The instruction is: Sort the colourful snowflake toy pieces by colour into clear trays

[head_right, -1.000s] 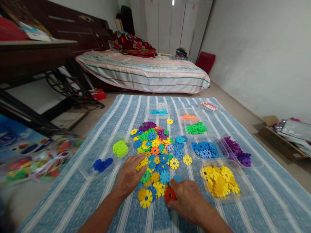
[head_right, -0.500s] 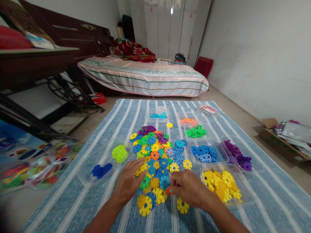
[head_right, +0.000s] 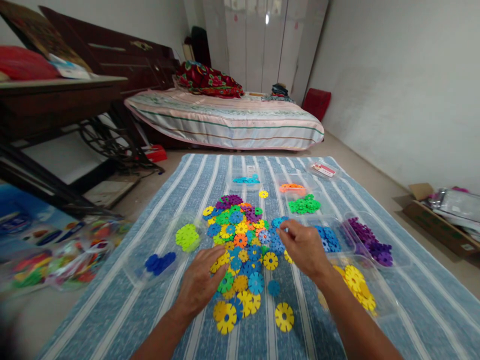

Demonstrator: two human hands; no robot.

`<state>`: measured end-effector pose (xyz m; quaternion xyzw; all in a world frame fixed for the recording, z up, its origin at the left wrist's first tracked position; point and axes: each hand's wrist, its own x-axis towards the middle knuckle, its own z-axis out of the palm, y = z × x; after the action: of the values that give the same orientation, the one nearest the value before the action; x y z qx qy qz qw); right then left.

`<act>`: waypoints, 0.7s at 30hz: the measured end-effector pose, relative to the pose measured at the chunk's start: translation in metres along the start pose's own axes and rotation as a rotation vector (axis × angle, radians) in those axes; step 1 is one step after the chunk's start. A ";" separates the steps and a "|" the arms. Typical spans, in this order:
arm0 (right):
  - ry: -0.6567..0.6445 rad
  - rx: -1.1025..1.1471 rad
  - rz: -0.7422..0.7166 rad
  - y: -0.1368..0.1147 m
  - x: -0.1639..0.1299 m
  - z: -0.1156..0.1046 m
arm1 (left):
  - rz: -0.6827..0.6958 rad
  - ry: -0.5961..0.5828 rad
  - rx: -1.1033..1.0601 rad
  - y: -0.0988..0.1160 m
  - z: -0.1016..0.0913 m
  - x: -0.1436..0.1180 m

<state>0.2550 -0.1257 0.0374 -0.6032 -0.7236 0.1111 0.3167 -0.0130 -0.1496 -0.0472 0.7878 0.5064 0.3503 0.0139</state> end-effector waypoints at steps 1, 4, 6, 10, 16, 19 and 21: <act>-0.076 0.009 0.002 -0.003 -0.013 0.008 | 0.002 0.001 -0.003 0.001 0.000 0.000; -0.272 0.015 0.035 -0.013 -0.043 0.030 | 0.005 0.004 -0.005 0.003 -0.001 0.000; -0.360 0.010 0.058 -0.019 -0.055 0.040 | 0.011 0.006 0.001 0.004 -0.002 0.000; -0.449 -0.022 0.062 -0.031 -0.065 0.053 | 0.020 0.018 0.002 0.006 -0.002 -0.001; -0.552 -0.125 0.080 -0.037 -0.067 0.055 | 0.015 0.027 -0.017 0.008 -0.002 -0.001; -0.560 -0.182 0.116 -0.033 -0.068 0.053 | 0.006 0.031 -0.015 0.008 -0.002 -0.001; -0.562 -0.209 0.149 -0.030 -0.070 0.051 | 0.005 0.029 -0.009 0.008 -0.002 -0.001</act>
<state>0.2054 -0.1876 -0.0080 -0.6294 -0.7442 0.2216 0.0314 -0.0080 -0.1549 -0.0433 0.7837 0.5032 0.3640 0.0090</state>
